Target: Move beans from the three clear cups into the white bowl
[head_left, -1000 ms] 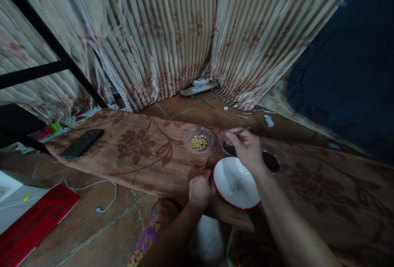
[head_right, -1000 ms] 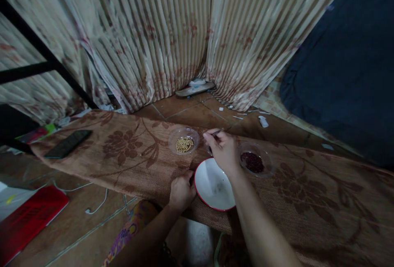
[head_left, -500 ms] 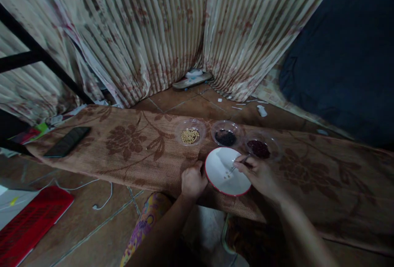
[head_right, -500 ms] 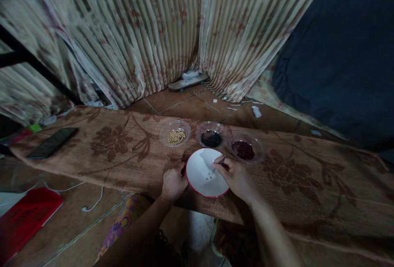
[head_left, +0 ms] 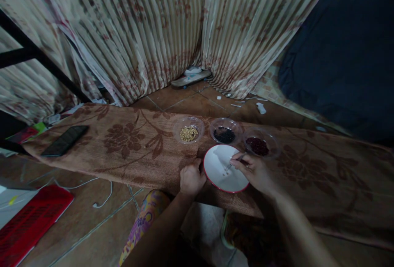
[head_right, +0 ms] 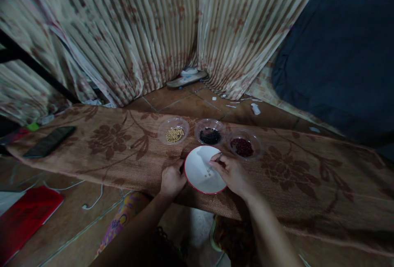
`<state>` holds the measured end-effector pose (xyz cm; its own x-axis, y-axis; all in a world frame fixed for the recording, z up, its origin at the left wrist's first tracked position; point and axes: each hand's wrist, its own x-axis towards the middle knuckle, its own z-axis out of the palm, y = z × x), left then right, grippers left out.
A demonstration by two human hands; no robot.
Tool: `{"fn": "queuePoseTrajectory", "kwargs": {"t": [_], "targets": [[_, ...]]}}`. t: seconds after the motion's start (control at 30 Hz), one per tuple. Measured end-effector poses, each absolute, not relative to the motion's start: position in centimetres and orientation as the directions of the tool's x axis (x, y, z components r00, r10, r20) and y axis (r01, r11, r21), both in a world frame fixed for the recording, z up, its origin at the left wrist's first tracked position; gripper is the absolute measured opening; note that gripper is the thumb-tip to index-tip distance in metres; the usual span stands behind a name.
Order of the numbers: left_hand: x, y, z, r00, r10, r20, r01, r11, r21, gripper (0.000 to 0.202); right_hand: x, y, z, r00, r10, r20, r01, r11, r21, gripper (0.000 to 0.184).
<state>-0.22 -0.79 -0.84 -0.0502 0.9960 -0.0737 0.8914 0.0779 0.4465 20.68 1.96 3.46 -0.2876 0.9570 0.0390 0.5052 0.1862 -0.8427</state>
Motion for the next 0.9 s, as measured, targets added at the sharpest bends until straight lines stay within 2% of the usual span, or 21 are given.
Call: {"fn": "queuePoseTrajectory", "kwargs": {"t": [0.27,0.9], "targets": [[-0.17,-0.81,-0.78,-0.049,0.994,-0.099,0.900,0.087,0.428,0.023,20.64,2.15,3.41,-0.296,0.954,0.049,0.552,0.213,-0.806,0.027],[-0.16,-0.79,-0.46,-0.052,0.992,-0.116,0.880,0.100,0.464,0.025,20.45,2.00,3.81,-0.299,0.953,0.040,0.541,0.204,-0.816,0.031]]}}
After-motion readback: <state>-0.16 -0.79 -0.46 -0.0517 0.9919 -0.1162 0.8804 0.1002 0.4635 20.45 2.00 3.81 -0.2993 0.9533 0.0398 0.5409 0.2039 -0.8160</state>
